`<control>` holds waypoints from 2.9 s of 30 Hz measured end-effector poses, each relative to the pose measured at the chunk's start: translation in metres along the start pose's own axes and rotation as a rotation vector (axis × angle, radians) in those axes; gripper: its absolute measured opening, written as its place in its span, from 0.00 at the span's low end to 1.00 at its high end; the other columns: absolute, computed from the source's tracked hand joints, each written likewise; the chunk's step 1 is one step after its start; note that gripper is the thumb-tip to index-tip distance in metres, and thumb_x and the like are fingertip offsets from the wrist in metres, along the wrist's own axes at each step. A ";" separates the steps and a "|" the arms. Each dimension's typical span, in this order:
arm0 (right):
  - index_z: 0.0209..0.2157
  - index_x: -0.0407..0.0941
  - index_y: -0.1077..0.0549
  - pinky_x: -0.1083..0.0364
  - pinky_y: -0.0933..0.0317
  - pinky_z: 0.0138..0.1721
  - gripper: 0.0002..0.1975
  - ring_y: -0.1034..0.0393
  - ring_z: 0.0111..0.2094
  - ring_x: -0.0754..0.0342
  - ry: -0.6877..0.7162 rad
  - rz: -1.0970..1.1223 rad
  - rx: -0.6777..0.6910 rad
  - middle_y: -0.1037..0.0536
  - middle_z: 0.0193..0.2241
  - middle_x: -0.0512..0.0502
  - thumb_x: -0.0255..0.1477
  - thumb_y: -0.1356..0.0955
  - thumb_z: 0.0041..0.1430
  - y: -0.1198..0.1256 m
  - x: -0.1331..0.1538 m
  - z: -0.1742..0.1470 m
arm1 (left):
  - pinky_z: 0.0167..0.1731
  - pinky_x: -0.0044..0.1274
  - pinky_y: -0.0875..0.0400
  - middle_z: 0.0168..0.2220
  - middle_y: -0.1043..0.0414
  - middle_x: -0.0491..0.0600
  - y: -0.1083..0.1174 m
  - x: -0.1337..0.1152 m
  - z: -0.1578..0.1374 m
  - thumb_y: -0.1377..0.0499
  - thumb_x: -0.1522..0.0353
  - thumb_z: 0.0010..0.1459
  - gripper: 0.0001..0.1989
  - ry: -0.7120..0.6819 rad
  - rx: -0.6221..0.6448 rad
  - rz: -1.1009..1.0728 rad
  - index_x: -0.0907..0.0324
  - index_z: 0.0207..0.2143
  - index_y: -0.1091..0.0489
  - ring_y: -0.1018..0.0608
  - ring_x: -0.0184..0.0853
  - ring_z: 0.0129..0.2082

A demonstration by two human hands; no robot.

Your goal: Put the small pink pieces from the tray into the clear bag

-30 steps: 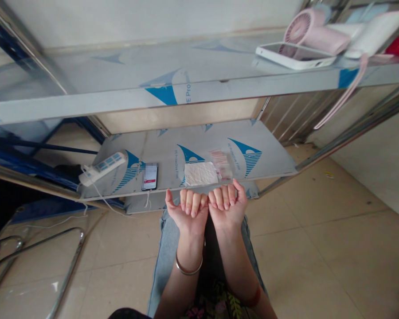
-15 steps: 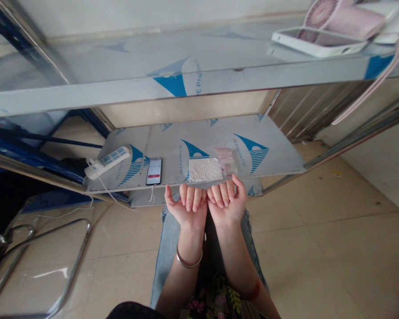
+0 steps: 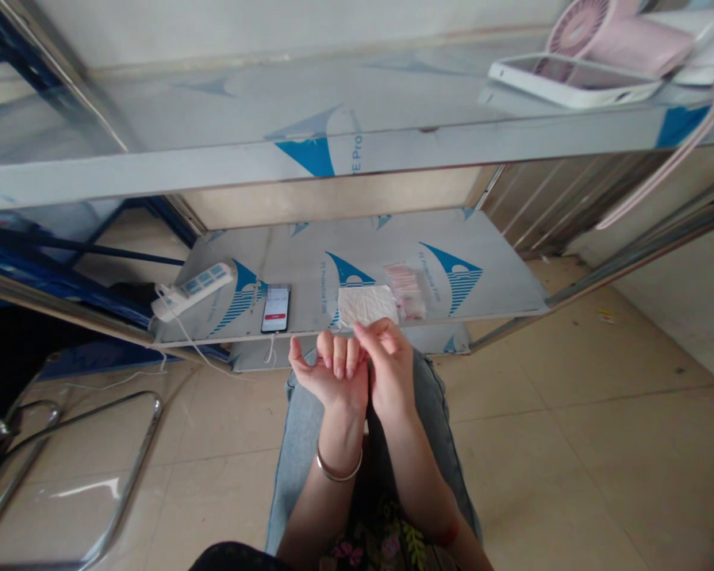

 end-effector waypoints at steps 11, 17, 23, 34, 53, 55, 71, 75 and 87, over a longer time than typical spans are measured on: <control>0.51 0.52 0.32 0.52 0.34 0.45 0.22 0.31 0.41 0.54 -0.060 -0.101 0.296 0.27 0.36 0.52 0.29 0.29 0.53 -0.007 -0.027 -0.014 | 0.15 0.24 0.49 0.12 0.65 0.40 0.007 -0.010 0.012 0.48 0.43 0.51 0.33 -0.108 0.023 0.172 0.57 0.14 0.59 0.51 0.27 0.12; 0.51 0.54 0.32 0.52 0.35 0.49 0.24 0.32 0.43 0.55 -0.128 -0.048 0.313 0.29 0.35 0.53 0.29 0.29 0.52 -0.009 -0.024 -0.017 | 0.14 0.22 0.50 0.11 0.65 0.40 0.004 -0.011 0.012 0.45 0.45 0.50 0.33 -0.098 0.051 0.114 0.58 0.14 0.59 0.51 0.27 0.12; 0.52 0.55 0.32 0.51 0.35 0.47 0.24 0.31 0.40 0.54 -0.128 -0.020 0.360 0.30 0.32 0.53 0.28 0.29 0.52 -0.011 -0.022 -0.016 | 0.14 0.22 0.48 0.11 0.64 0.40 0.002 -0.012 0.012 0.45 0.47 0.51 0.33 -0.097 0.078 0.081 0.58 0.13 0.58 0.49 0.26 0.12; 0.52 0.54 0.32 0.50 0.36 0.49 0.24 0.31 0.41 0.54 -0.159 -0.017 0.355 0.29 0.34 0.52 0.28 0.30 0.53 -0.010 -0.024 -0.017 | 0.12 0.21 0.50 0.09 0.62 0.40 0.003 -0.011 0.011 0.46 0.49 0.52 0.33 -0.084 -0.010 0.086 0.58 0.11 0.60 0.50 0.25 0.09; 0.47 0.54 0.28 0.51 0.32 0.44 0.20 0.33 0.35 0.55 -0.066 -0.086 0.305 0.28 0.32 0.54 0.28 0.28 0.50 -0.005 -0.021 -0.012 | 0.10 0.22 0.55 0.11 0.67 0.40 0.002 0.004 0.009 0.45 0.58 0.61 0.33 0.058 0.000 0.101 0.58 0.13 0.63 0.55 0.24 0.10; 0.46 0.54 0.28 0.52 0.32 0.42 0.20 0.33 0.33 0.56 -0.069 -0.089 0.308 0.29 0.30 0.55 0.28 0.28 0.49 -0.006 -0.019 -0.012 | 0.10 0.22 0.55 0.11 0.67 0.40 0.002 0.004 0.009 0.46 0.59 0.61 0.33 0.059 -0.019 0.104 0.58 0.13 0.64 0.55 0.24 0.10; 0.50 0.55 0.31 0.48 0.35 0.47 0.21 0.33 0.36 0.54 -0.060 -0.057 0.338 0.32 0.29 0.53 0.31 0.30 0.54 -0.008 -0.024 -0.019 | 0.14 0.19 0.46 0.12 0.54 0.39 0.003 -0.009 0.009 0.45 0.52 0.56 0.26 0.000 0.141 0.069 0.58 0.16 0.49 0.48 0.25 0.11; 0.51 0.55 0.31 0.47 0.37 0.49 0.21 0.34 0.38 0.53 -0.048 -0.033 0.347 0.32 0.31 0.52 0.30 0.30 0.56 -0.009 -0.023 -0.020 | 0.14 0.20 0.46 0.12 0.57 0.39 0.001 -0.011 0.010 0.47 0.50 0.56 0.26 -0.039 0.157 0.091 0.58 0.17 0.48 0.48 0.25 0.12; 0.53 0.52 0.32 0.51 0.38 0.49 0.25 0.34 0.38 0.56 -0.066 0.104 0.386 0.32 0.28 0.53 0.25 0.31 0.53 -0.012 -0.021 -0.022 | 0.16 0.22 0.46 0.12 0.60 0.39 0.005 -0.013 0.012 0.50 0.48 0.57 0.25 -0.083 0.207 0.164 0.57 0.18 0.47 0.51 0.27 0.12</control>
Point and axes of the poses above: each hand's wrist, its own z-axis towards the middle knuckle, its own y-axis out of the back of the hand, x = y × z, the point moved 6 cm from there along z, towards the middle knuckle
